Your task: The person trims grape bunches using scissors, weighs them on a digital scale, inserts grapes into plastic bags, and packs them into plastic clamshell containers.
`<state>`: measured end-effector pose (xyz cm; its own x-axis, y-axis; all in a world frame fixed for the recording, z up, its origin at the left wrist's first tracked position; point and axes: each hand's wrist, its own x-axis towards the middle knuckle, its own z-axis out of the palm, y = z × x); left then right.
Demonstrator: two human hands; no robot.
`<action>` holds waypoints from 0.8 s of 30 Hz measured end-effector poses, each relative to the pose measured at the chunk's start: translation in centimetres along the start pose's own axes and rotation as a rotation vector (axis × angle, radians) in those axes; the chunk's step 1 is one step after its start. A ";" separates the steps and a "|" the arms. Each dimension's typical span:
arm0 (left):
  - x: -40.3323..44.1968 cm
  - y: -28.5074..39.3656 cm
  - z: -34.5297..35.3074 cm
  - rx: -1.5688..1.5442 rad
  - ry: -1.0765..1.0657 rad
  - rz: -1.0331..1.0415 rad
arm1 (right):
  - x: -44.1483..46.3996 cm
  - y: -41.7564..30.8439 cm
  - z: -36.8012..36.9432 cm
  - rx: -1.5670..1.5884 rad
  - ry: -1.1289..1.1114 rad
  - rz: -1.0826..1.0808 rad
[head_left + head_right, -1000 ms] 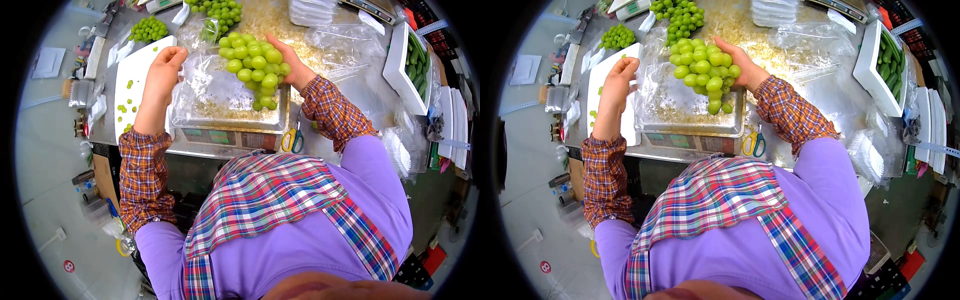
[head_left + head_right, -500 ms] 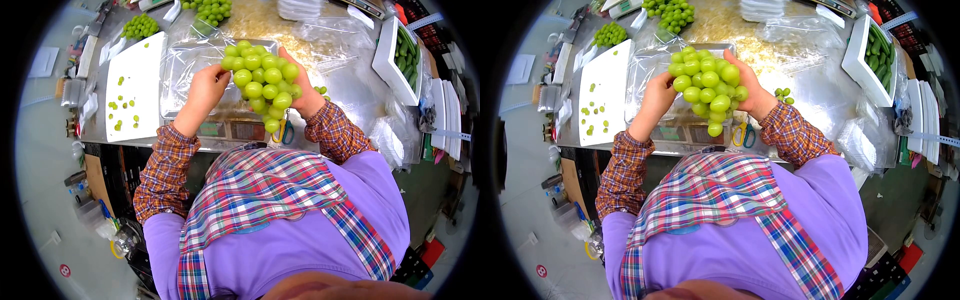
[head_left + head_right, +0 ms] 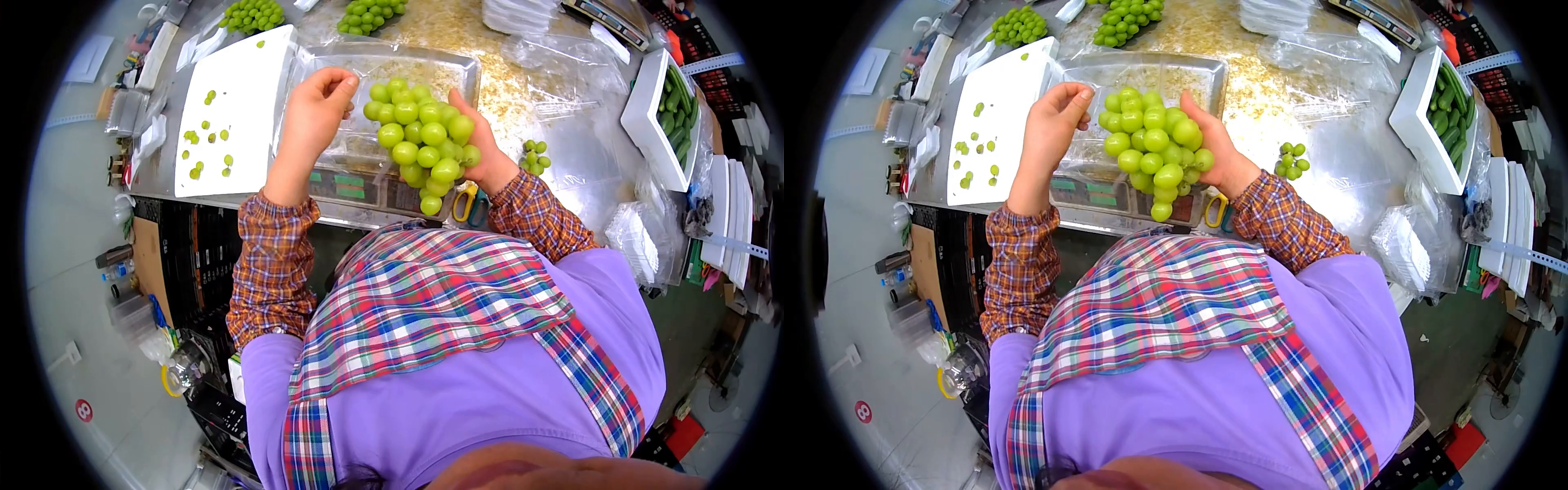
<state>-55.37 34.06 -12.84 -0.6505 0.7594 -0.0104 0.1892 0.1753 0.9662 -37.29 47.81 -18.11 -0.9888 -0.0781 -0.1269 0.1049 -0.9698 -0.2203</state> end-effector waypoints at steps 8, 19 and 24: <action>-4.0 4.5 1.7 0.564 0.140 0.599 | 0.8 0.1 0.0 -0.097 0.033 -0.080; -8.4 5.3 3.9 0.624 -0.073 0.641 | 1.3 2.6 -0.6 -0.080 0.152 -0.156; -8.8 2.8 1.2 0.742 0.012 0.707 | 1.0 2.2 -1.2 0.028 0.112 -0.229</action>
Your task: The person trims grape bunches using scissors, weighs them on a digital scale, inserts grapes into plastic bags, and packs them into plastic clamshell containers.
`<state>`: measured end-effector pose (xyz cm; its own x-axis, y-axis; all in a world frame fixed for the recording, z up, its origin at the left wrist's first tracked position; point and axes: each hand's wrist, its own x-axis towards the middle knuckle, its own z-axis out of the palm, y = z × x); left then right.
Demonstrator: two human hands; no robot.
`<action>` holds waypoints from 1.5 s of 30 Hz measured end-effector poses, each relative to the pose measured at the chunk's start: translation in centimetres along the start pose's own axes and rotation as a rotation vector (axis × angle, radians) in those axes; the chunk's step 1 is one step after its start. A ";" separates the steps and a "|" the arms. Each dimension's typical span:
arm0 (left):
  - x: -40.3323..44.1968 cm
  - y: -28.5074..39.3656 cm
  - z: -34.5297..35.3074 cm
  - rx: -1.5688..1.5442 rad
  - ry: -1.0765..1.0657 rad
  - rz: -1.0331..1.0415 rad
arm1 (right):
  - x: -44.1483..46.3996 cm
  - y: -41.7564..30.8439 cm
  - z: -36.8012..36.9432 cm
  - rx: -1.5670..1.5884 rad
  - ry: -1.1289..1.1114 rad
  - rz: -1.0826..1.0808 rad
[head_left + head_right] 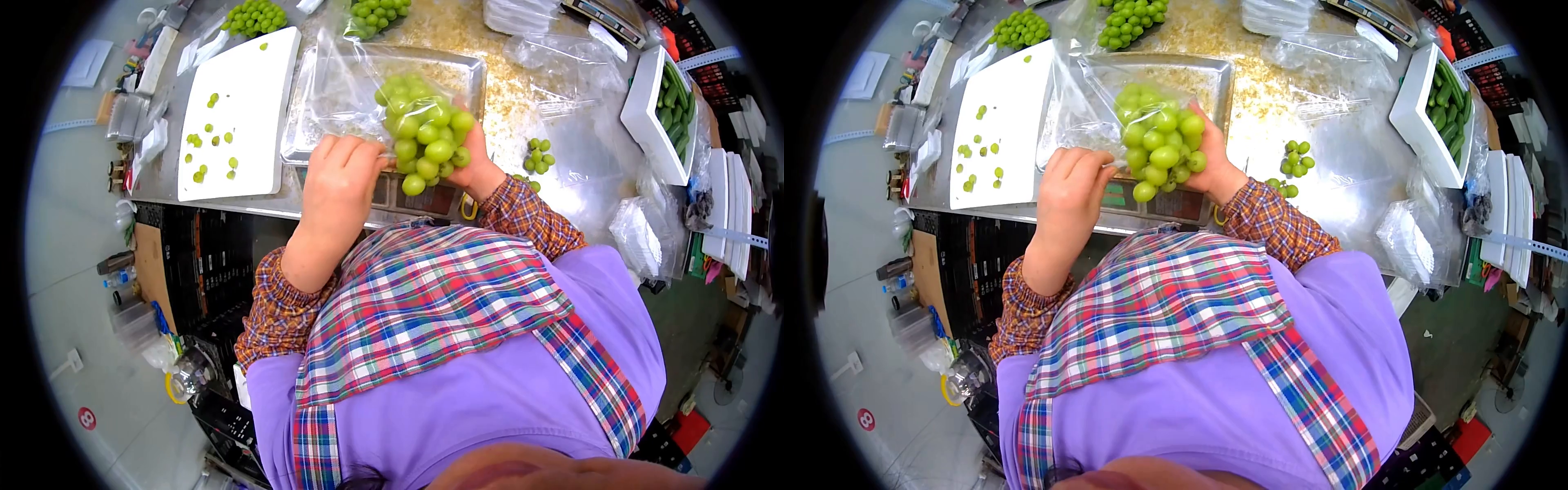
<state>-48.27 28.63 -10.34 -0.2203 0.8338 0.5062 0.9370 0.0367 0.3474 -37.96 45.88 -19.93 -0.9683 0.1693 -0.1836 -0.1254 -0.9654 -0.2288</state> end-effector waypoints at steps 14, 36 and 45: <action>-2.2 -1.0 5.6 -0.513 0.413 -0.437 | 0.3 0.0 1.9 -0.057 -0.132 -0.052; 3.9 0.0 -1.2 -0.331 0.179 -0.125 | 0.6 -0.9 2.8 0.048 -0.341 0.086; 3.6 1.1 -0.7 -0.339 0.262 -0.147 | -0.5 -0.2 3.0 -0.087 -0.133 0.043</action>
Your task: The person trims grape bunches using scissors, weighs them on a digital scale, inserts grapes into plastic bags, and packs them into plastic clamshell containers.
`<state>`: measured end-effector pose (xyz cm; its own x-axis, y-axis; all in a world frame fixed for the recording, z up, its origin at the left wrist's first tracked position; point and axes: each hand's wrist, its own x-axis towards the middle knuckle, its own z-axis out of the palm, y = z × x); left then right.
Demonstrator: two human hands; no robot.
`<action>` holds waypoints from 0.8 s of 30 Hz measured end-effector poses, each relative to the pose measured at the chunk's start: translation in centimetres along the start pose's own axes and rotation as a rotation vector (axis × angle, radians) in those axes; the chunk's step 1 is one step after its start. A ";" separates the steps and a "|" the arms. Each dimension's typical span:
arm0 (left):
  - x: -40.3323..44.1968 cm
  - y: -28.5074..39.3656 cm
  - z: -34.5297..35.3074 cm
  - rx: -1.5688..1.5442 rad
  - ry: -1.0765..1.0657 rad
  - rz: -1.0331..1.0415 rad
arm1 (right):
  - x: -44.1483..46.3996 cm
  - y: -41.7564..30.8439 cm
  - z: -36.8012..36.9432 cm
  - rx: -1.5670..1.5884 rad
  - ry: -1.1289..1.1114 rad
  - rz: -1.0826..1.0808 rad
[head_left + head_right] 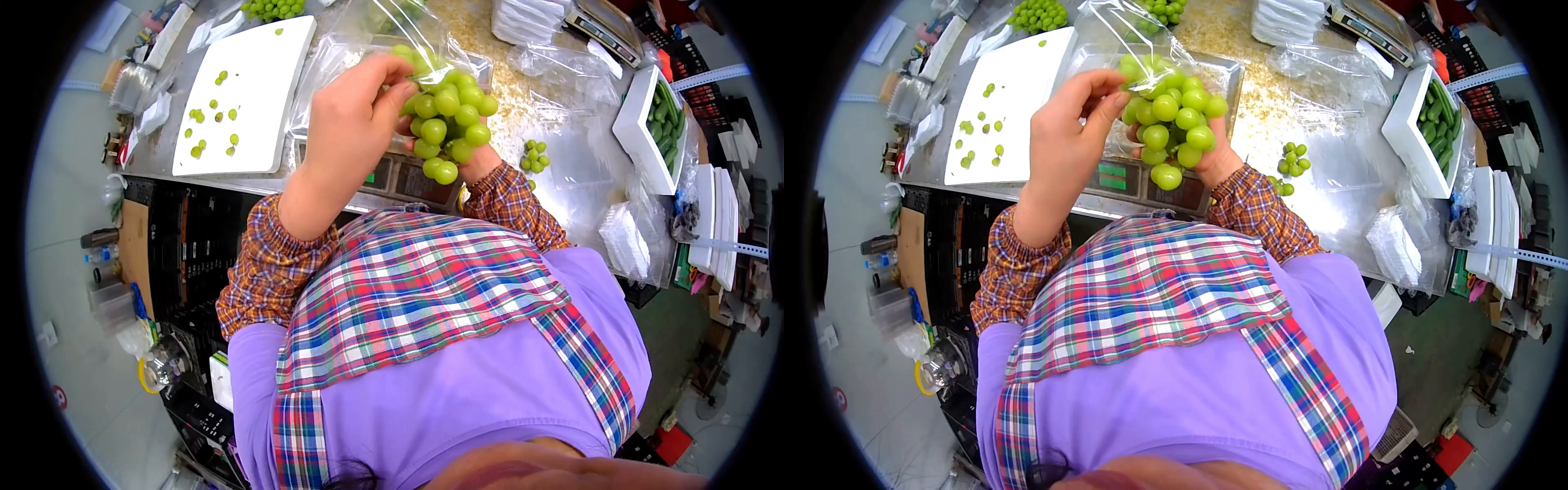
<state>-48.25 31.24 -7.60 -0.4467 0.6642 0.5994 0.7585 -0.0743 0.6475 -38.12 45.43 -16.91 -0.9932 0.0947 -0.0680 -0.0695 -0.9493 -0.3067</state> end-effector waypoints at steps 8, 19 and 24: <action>-3.2 -0.6 0.5 -0.006 -0.095 -0.042 | -0.6 0.1 -0.7 0.038 -0.130 -0.079; -1.2 1.0 2.5 0.239 -0.020 0.149 | 1.1 1.3 -1.1 -0.011 0.120 -0.096; -0.2 1.9 3.9 0.399 -0.179 0.202 | 0.9 2.3 -1.2 -0.261 0.195 -0.101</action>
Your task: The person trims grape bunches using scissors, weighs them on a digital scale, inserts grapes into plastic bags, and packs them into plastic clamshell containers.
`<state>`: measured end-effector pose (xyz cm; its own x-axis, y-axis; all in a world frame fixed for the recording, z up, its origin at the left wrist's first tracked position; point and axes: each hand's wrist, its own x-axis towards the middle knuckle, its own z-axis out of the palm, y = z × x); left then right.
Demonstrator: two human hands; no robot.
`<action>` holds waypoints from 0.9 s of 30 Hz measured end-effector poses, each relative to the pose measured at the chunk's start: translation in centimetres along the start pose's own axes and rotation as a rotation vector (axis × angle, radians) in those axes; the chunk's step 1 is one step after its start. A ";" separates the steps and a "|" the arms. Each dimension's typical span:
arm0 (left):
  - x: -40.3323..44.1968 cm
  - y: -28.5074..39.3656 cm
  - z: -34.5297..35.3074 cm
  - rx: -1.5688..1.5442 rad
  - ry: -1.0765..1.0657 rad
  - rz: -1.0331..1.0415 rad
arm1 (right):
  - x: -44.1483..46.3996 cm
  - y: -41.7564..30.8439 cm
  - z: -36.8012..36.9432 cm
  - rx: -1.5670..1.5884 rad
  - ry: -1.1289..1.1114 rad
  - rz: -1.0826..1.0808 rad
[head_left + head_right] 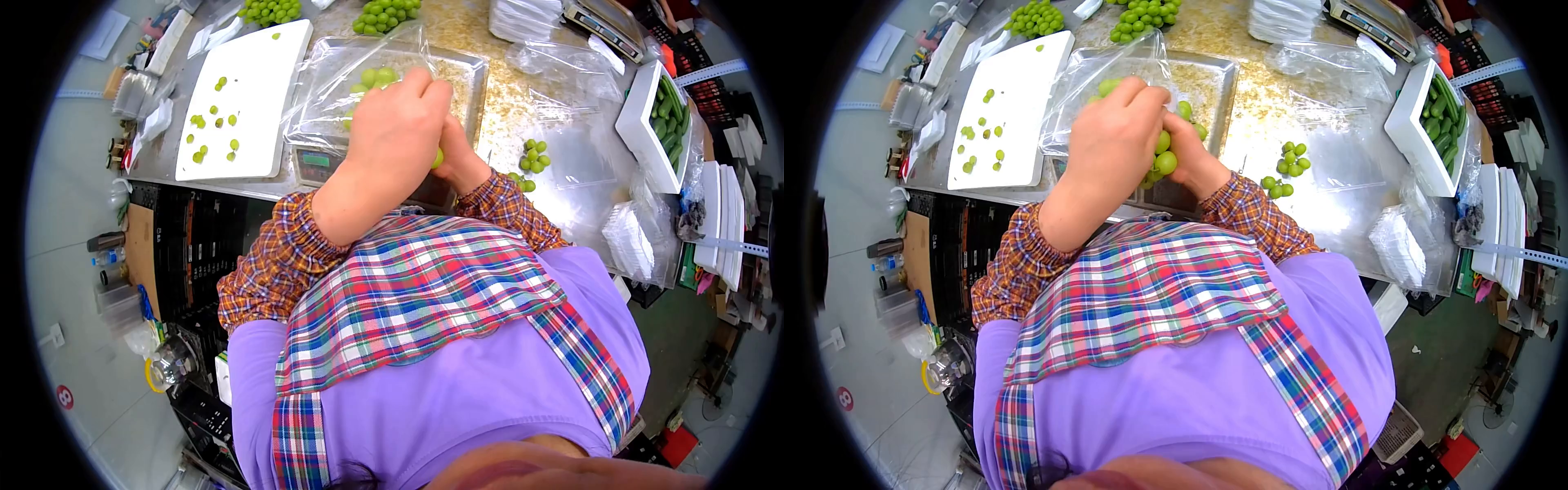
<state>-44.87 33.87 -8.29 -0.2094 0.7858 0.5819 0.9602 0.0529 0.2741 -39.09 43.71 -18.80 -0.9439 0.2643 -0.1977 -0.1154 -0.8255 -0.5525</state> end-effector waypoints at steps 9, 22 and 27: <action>-3.4 -2.3 -1.4 0.060 0.041 0.035 | 0.2 -0.4 -0.3 0.322 0.029 -0.047; -7.8 -4.5 1.2 -0.204 0.254 -0.455 | -0.4 -0.2 -1.5 0.333 -0.139 -0.169; -8.6 -4.6 2.2 -0.411 0.283 -0.614 | -0.9 0.7 -2.6 0.200 -0.202 -0.113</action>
<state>-47.06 28.23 -16.24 -0.7716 0.5007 0.3923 0.5242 0.1511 0.8381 -37.57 44.16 -21.13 -0.9619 0.2717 0.0323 -0.2626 -0.8836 -0.3876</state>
